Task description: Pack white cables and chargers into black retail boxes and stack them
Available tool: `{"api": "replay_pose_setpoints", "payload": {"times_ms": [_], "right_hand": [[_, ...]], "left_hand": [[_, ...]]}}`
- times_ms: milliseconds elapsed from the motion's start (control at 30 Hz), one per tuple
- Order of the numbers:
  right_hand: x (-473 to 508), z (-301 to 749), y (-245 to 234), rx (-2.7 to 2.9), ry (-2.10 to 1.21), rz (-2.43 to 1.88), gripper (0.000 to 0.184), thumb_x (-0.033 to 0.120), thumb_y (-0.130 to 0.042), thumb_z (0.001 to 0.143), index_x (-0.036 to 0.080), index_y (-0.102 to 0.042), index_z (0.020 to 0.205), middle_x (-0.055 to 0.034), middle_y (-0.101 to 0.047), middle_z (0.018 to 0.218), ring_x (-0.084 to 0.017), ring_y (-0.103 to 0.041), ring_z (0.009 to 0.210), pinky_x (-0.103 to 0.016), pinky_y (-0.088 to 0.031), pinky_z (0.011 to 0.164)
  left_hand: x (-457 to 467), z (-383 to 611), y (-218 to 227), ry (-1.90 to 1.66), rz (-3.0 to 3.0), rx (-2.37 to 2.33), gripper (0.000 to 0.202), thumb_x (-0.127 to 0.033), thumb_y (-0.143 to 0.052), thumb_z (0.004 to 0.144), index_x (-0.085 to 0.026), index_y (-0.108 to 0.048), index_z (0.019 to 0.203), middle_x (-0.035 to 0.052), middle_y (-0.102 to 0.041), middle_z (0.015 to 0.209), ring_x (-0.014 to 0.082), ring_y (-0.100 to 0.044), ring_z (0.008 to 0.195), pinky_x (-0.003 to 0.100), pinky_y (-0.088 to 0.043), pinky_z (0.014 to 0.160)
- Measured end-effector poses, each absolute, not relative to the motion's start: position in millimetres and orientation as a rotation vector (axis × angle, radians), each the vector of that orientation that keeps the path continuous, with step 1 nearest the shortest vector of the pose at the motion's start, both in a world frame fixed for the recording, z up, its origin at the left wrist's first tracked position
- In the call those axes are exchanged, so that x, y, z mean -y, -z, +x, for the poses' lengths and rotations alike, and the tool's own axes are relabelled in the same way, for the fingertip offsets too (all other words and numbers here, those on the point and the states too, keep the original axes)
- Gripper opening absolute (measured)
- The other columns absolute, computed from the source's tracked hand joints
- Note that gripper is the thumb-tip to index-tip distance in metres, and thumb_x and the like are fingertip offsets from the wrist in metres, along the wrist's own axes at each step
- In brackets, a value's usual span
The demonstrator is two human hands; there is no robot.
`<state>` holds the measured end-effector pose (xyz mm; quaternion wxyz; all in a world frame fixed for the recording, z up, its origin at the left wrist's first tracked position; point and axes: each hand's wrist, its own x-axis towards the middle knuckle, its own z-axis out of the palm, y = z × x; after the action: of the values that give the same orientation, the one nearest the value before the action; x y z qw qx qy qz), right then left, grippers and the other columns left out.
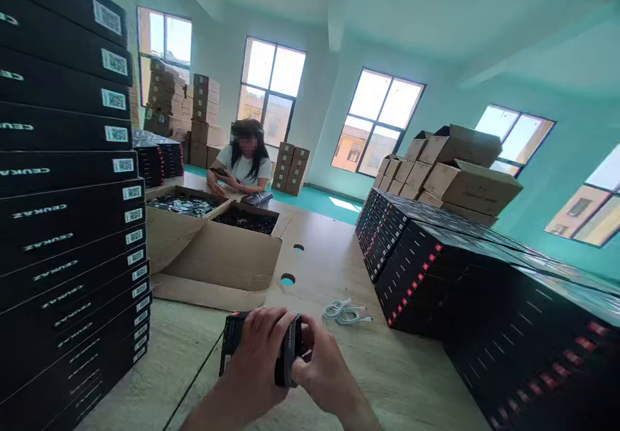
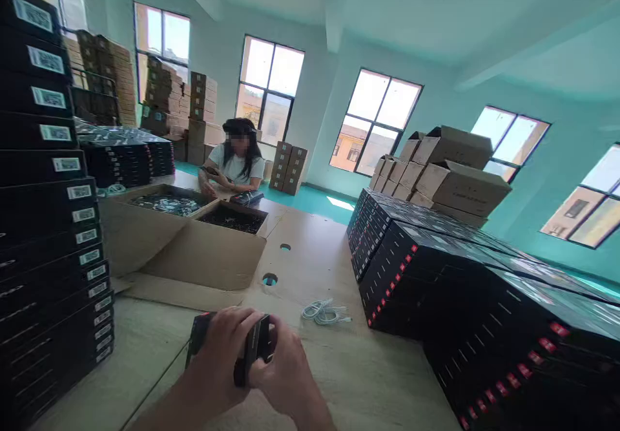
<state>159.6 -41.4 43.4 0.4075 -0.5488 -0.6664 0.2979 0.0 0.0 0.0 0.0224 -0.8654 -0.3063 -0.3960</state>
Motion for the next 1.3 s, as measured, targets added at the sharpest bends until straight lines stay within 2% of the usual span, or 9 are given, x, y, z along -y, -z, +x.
{"api": "replay_pose_setpoints", "payload": {"times_ms": [267,367,500,667,733,800,1000,1200,1300], "right_hand": [[37.1,158.4,-25.9,1.513,-0.444,-1.45,0.06,0.001,-0.044,0.062,0.019,-0.063,0.117,-0.0026,-0.072,0.088,-0.022,-0.07,0.083,-0.031,-0.056,0.078],[30.6,163.3,-12.9,1.524,-0.167,-1.404,0.066,0.001,-0.045,0.063,0.018,-0.057,0.125,-0.0105,-0.068,0.115,-0.024,-0.068,0.102,-0.037,-0.057,0.086],[28.1,168.1,-6.1,1.683,0.209,-1.286,0.036,0.002,-0.047,0.08,0.023,-0.068,0.102,-0.0114,-0.049,0.148,-0.028,-0.045,0.14,-0.05,-0.041,0.113],[32.8,165.5,-21.4,1.683,-0.246,-1.512,0.024,0.015,-0.051,0.092,0.024,-0.073,0.092,-0.0077,-0.039,0.16,-0.033,-0.024,0.152,-0.061,-0.025,0.12],[33.4,164.5,-26.0,1.587,-0.474,-1.499,0.009,0.019,-0.066,0.083,0.023,-0.07,0.09,-0.0099,-0.037,0.161,-0.035,-0.022,0.153,-0.061,-0.023,0.12],[31.9,167.1,-28.2,1.454,-0.591,-1.414,0.022,0.017,-0.077,0.068,0.021,-0.065,0.086,-0.0115,-0.039,0.16,-0.036,-0.024,0.152,-0.057,-0.023,0.121],[18.5,211.8,-29.8,0.83,-0.999,-0.999,0.034,0.039,-0.079,0.072,0.022,-0.057,0.091,-0.0115,-0.067,0.128,-0.025,-0.07,0.103,-0.037,-0.057,0.082],[8.0,253.4,-12.6,0.7,-1.121,-1.169,0.045,0.045,-0.079,0.06,0.019,-0.063,0.094,-0.0043,-0.072,0.086,-0.015,-0.067,0.066,-0.019,-0.041,0.045],[5.9,244.3,3.9,0.81,-1.246,-1.268,0.037,0.041,-0.074,0.058,0.015,-0.068,0.085,-0.0056,-0.071,0.077,-0.017,-0.065,0.058,-0.02,-0.038,0.041]], "left_hand": [[0.1,4.1,-0.1,1.312,-2.659,0.906,0.08,-0.013,-0.06,0.065,-0.018,-0.038,0.143,0.015,-0.054,0.133,0.0327,-0.047,0.126,0.048,-0.031,0.111],[-3.0,6.0,1.9,1.343,-2.541,0.944,0.076,-0.014,-0.06,0.07,-0.017,-0.04,0.143,0.0154,-0.056,0.13,0.0329,-0.05,0.125,0.047,-0.035,0.109],[-7.6,5.7,1.2,1.395,-2.384,1.069,0.075,-0.014,-0.061,0.07,-0.015,-0.041,0.143,0.0164,-0.058,0.128,0.0342,-0.053,0.122,0.05,-0.036,0.109],[-8.4,3.0,0.1,1.331,-2.382,1.074,0.074,-0.01,-0.059,0.071,-0.02,-0.041,0.142,0.0134,-0.06,0.131,0.0327,-0.053,0.126,0.051,-0.032,0.114],[-10.2,2.4,1.2,1.293,-2.406,1.057,0.075,-0.011,-0.06,0.07,-0.021,-0.042,0.142,0.0129,-0.06,0.132,0.0326,-0.054,0.126,0.049,-0.034,0.112],[-13.8,1.5,2.9,1.268,-2.421,1.063,0.076,-0.015,-0.063,0.071,-0.02,-0.04,0.143,0.0141,-0.06,0.133,0.0334,-0.055,0.125,0.048,-0.037,0.109],[-30.3,-16.3,8.4,1.094,-2.456,1.301,0.08,-0.025,-0.067,0.071,-0.023,-0.041,0.146,0.0153,-0.059,0.138,0.0361,-0.055,0.125,0.049,-0.038,0.104],[-40.3,-31.5,9.2,0.828,-2.314,1.817,0.085,-0.028,-0.072,0.066,-0.018,-0.046,0.147,0.0206,-0.053,0.146,0.0404,-0.048,0.134,0.06,-0.03,0.112],[-36.0,-21.8,10.2,1.077,-2.497,1.722,0.07,-0.033,-0.062,0.081,-0.019,-0.045,0.147,0.0189,-0.047,0.153,0.0355,-0.043,0.142,0.058,-0.03,0.118]]}}
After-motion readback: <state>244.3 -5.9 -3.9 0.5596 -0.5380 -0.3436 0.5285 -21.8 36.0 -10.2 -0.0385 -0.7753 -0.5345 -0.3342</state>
